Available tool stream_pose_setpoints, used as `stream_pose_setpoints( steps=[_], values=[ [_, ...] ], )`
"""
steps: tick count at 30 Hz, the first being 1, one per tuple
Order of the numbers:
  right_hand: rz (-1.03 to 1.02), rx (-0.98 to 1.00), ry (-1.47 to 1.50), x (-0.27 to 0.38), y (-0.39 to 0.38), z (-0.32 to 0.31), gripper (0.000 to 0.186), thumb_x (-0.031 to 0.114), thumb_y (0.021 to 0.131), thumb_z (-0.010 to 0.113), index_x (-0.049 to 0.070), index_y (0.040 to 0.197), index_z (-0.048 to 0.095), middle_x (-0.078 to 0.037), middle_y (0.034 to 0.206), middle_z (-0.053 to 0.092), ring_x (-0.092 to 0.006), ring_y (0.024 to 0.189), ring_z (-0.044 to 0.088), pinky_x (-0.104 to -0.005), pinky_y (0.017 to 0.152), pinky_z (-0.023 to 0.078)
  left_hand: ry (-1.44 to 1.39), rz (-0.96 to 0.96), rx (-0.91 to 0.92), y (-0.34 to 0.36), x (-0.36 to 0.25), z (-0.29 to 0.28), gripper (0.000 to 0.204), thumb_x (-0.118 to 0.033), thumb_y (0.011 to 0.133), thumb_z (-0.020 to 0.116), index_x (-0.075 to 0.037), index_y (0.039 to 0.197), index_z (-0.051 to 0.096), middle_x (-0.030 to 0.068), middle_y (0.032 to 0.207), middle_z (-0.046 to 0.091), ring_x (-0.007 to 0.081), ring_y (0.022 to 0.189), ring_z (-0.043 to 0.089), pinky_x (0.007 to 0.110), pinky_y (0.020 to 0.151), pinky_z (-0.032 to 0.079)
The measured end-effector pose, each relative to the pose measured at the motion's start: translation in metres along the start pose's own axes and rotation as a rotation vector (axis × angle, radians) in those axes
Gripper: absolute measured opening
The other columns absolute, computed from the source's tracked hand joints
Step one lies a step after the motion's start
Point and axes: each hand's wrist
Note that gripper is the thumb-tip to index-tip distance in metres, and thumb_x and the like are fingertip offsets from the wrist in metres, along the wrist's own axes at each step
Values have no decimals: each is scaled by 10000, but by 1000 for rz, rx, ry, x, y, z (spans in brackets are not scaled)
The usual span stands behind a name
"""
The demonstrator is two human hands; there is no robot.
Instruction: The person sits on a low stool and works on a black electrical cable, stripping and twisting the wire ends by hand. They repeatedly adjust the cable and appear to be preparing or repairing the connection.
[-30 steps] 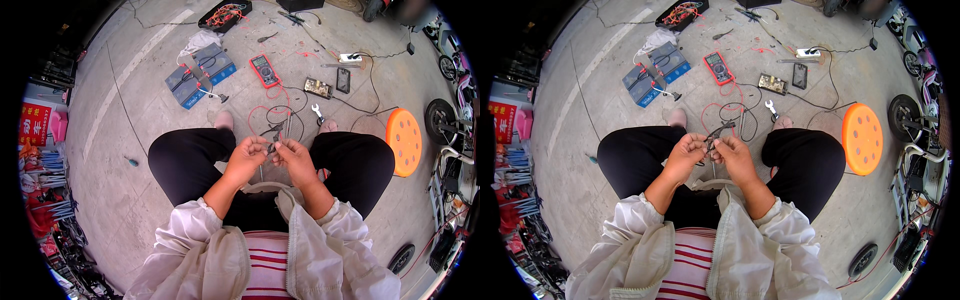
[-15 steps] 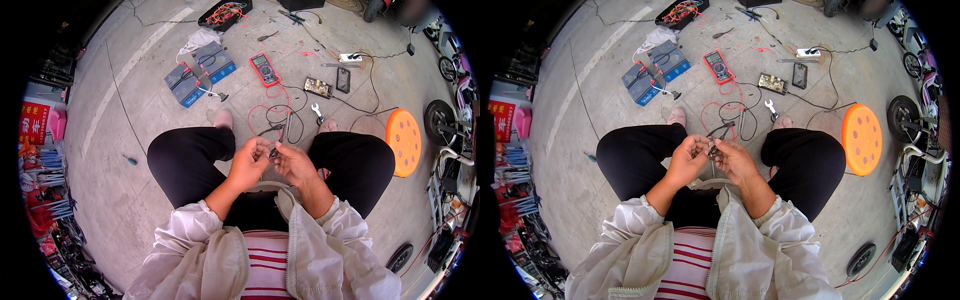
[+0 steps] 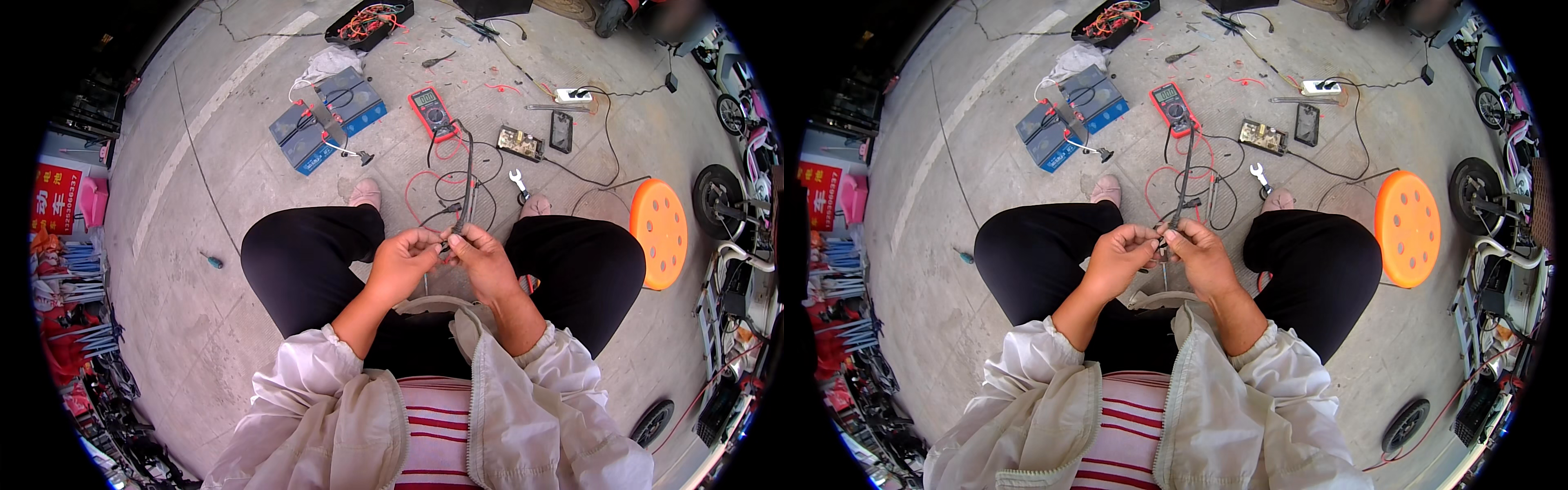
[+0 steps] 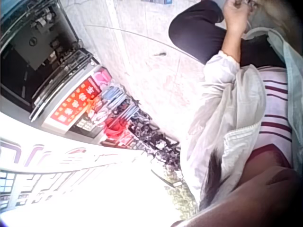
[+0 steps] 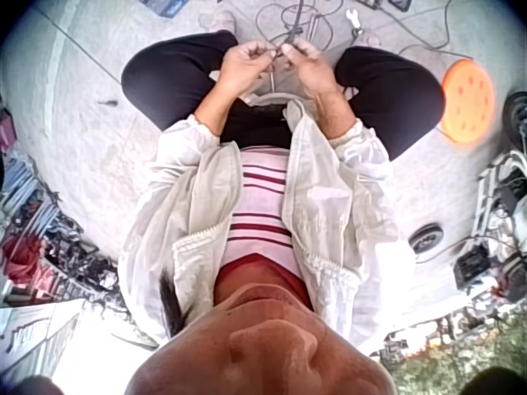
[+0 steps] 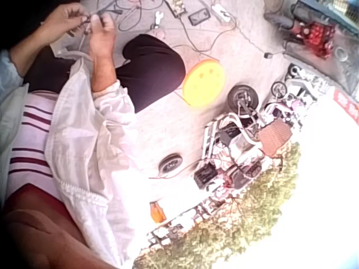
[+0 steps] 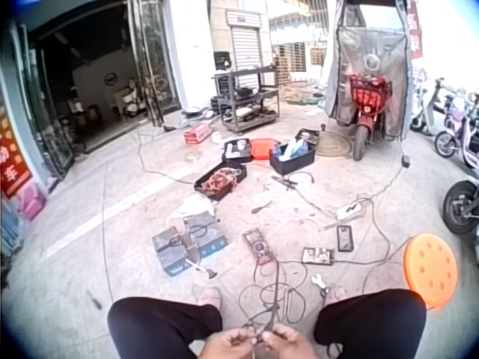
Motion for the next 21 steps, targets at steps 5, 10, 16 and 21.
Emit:
stream_pose_setpoints(
  steps=[5, 10, 16, 21],
  values=[
    [-87, 24, -103, 6, -3, 3, 135, 93, 933, 607, 1, 1020, 654, -11, 886, 653, -71, 812, 562, -235, 726, 460, 314, 170, -107, -5, -10, 7, 76, -9, 870, 648, 17, 940, 659, 29, 799, 680, 64, 717, 635, 213, 640, 519],
    [-99, 15, -148, 3, -4, 4, 107, 70, 923, 618, -14, 984, 645, -16, 895, 649, -75, 813, 569, -241, 740, 475, 523, 288, -136, -6, -4, 6, 66, 5, 824, 663, 16, 887, 646, 31, 741, 666, 39, 677, 610, 208, 603, 505],
    [-123, 19, -140, 0, -3, 5, 119, 85, 932, 609, -12, 995, 636, -13, 878, 639, -74, 797, 570, -237, 719, 484, 561, 322, -226, -7, -7, 13, 56, 8, 806, 654, 7, 816, 599, 8, 676, 620, 27, 630, 574, 208, 552, 465],
    [-148, 15, -122, 0, -4, 12, 134, 100, 939, 601, -2, 1019, 631, -4, 846, 621, -68, 780, 557, -237, 710, 488, 407, 187, -244, -3, 1, 10, 47, 4, 842, 613, 10, 856, 568, 20, 705, 611, 49, 632, 592, 215, 558, 487]
  ],
)
Point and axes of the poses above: each hand's wrist, its own y-axis towards the middle knuckle, its own z-axis out of the palm, x = y × z
